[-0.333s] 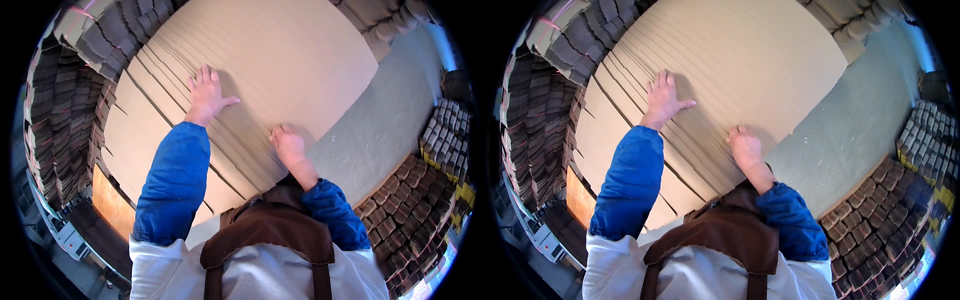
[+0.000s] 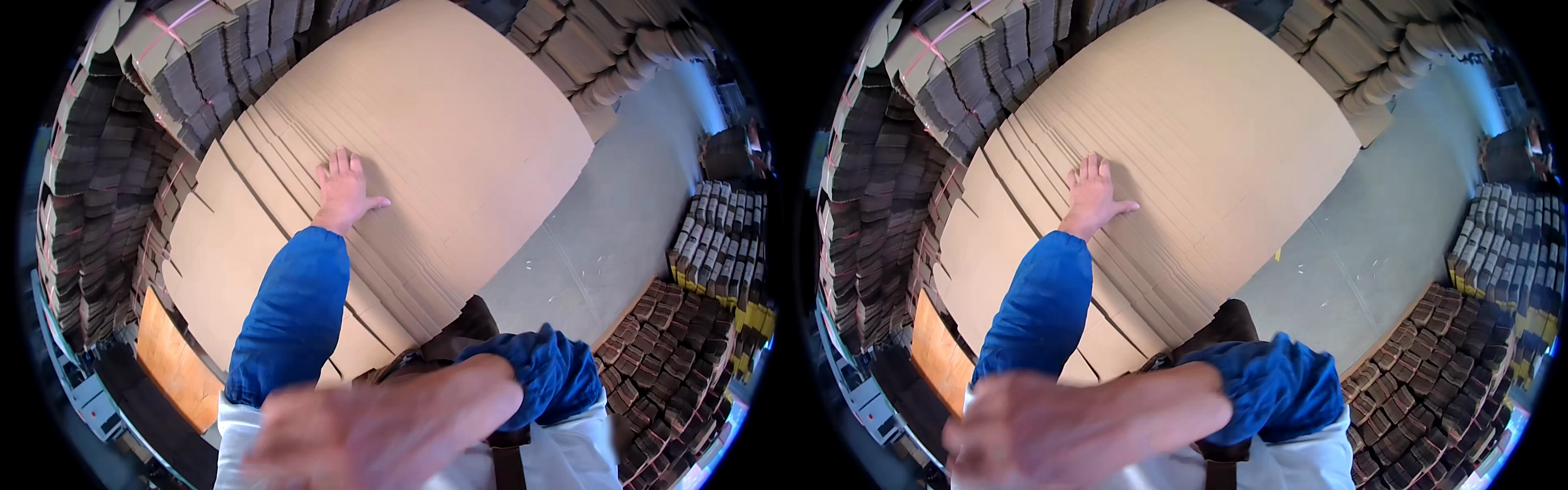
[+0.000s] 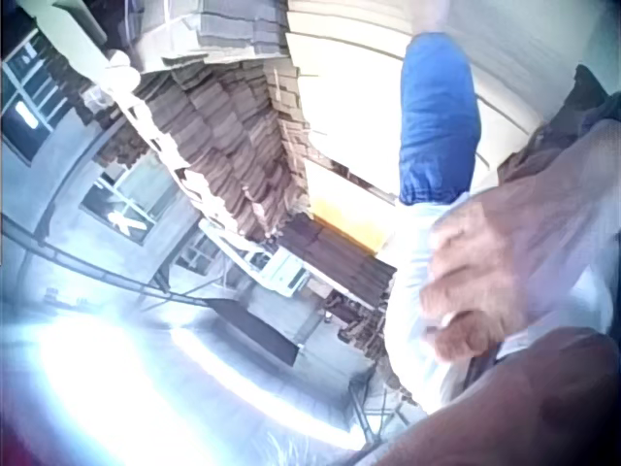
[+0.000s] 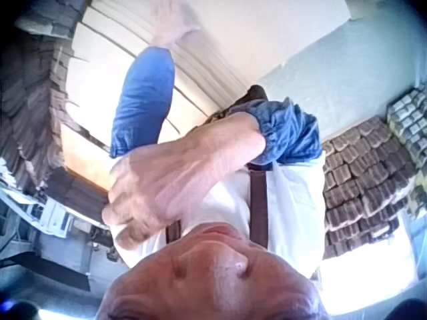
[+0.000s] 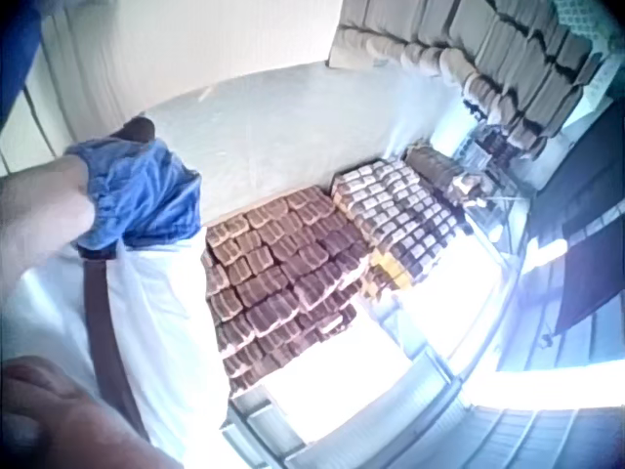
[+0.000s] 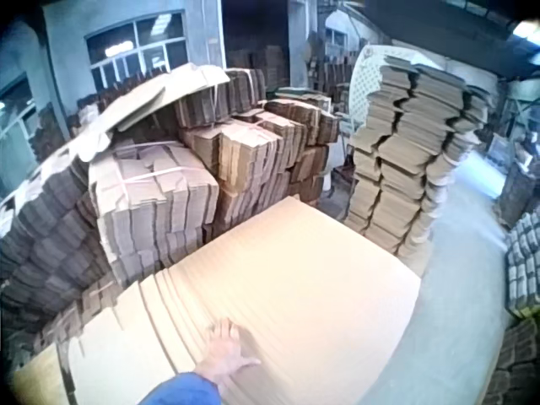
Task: The person aligns a stack of flat cardboard sheets on a table. They then retrieve a container of white paste and a brush, and apply the paste to the surface of the cardboard sheets.
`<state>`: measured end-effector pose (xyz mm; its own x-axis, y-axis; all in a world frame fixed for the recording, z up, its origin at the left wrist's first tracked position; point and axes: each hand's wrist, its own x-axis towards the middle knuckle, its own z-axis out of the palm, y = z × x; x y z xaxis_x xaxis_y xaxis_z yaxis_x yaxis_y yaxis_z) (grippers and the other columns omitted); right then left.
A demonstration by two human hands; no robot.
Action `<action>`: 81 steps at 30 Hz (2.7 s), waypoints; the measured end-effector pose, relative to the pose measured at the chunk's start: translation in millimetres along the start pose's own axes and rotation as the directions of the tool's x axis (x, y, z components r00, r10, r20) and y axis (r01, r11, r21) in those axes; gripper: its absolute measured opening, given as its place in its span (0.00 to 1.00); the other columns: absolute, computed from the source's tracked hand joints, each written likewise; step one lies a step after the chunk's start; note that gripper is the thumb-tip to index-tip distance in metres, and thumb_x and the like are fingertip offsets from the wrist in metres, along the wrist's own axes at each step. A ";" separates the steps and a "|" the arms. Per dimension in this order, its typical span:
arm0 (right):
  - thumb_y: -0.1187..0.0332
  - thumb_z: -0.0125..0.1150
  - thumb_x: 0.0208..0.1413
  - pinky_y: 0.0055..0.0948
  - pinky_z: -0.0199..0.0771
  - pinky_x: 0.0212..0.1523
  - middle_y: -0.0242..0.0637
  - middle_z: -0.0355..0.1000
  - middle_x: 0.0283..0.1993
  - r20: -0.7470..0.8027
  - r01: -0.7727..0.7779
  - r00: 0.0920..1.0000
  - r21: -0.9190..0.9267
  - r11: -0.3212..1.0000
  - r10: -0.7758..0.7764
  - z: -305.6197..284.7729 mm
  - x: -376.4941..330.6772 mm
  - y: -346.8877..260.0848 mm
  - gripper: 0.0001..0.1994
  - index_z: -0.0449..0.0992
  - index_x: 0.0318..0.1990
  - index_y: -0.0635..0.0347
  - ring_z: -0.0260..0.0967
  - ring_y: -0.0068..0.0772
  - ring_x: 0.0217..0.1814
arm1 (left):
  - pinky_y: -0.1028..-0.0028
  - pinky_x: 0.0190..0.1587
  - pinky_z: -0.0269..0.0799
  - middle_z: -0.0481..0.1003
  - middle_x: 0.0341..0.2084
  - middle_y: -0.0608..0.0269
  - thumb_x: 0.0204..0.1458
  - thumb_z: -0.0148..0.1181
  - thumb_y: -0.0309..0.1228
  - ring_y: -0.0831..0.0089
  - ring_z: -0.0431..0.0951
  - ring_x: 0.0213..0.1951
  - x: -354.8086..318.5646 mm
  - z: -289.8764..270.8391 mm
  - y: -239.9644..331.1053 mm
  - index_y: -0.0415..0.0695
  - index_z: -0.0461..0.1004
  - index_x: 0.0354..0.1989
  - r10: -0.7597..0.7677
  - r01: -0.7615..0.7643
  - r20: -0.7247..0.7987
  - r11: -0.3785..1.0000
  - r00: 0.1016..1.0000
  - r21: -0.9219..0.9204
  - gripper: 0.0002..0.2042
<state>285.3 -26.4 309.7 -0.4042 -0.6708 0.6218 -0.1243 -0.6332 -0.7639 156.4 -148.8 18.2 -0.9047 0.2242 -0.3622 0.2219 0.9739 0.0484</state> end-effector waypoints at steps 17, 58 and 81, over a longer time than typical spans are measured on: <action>0.64 0.61 0.60 0.64 0.46 0.72 0.45 0.51 0.76 -0.857 -0.859 0.481 -0.503 -0.095 0.183 -138.5 -217.9 181.6 0.28 0.64 0.68 0.54 0.44 0.48 0.79 | 0.44 0.69 0.47 0.53 0.71 0.42 0.34 0.75 0.61 0.51 0.49 0.74 4.0 -2.8 11.6 0.35 0.60 0.66 0.022 -0.021 -0.075 1.000 0.997 0.003 0.56; 0.54 0.63 0.59 0.76 0.37 0.70 0.42 0.46 0.78 -0.837 -0.787 0.475 -0.542 -0.295 0.271 -140.1 -217.0 240.2 0.32 0.63 0.70 0.46 0.36 0.48 0.82 | 0.61 0.57 0.63 0.72 0.38 0.66 0.45 0.71 0.44 0.64 0.71 0.47 10.1 38.1 -45.8 0.49 0.75 0.34 0.423 -0.577 -0.481 0.782 0.768 -0.234 0.16; 0.53 0.65 0.56 0.78 0.31 0.70 0.40 0.42 0.80 -0.858 -0.850 0.430 -0.489 -0.196 0.280 -129.0 -213.3 240.3 0.35 0.62 0.70 0.45 0.32 0.46 0.83 | 0.58 0.56 0.64 0.72 0.37 0.66 0.43 0.74 0.40 0.61 0.70 0.46 12.1 44.9 -46.5 0.49 0.73 0.34 0.417 -0.577 -0.501 0.787 0.759 -0.219 0.16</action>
<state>224.8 14.4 -28.8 -0.9864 -0.1342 -0.0952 -0.0755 0.8832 -0.4629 151.5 -193.0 -30.2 -0.7758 0.5945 0.2114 0.6171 0.6451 0.4506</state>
